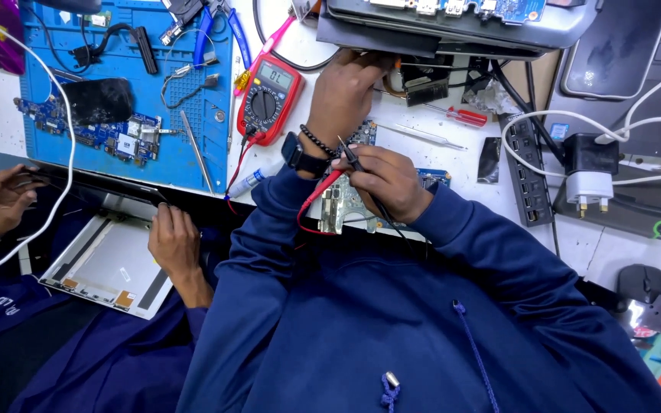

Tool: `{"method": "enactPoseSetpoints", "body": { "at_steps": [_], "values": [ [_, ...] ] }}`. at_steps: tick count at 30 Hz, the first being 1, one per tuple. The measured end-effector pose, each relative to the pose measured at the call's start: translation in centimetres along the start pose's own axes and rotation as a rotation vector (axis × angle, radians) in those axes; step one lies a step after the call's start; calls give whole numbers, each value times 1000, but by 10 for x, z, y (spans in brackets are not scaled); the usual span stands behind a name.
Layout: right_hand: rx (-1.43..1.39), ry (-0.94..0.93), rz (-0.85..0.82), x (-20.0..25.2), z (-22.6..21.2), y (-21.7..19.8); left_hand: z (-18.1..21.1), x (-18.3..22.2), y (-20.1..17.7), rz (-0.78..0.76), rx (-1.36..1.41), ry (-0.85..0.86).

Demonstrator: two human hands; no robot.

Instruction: Probing a laptop motherboard with a multimeter to check component resistance and circuit continuity.

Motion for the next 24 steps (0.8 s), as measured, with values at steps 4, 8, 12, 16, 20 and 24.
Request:
{"method": "enactPoseSetpoints", "body": {
  "at_steps": [4, 8, 12, 16, 20, 24],
  "values": [
    [2, 1, -17, 4, 1, 1, 0, 31, -47, -55, 67, -68],
    [-8, -5, 218, 3, -4, -2, 6, 83, -131, 178, 168, -277],
    [-15, 46, 179, 3, -2, 1, -14, 168, -150, 300, 6, -447],
    [-80, 59, 157, 13, 13, 2, -31, 228, -135, 298, -28, -519],
    [-78, 56, 137, 11, 13, 0, -27, 224, -139, 295, -78, -525],
    [-56, 147, 132, 10, 21, -2, -28, 216, -134, 217, -140, -514]
  ]
}}
Point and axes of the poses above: each hand's wrist, its own x-axis away from the middle knuckle, its own y-axis out of the palm, z = x × y, the point moved 9 cm from there along -x, towards the middle knuckle, and after that the axes turned 1 degree about -y, right-handed, at the moved point
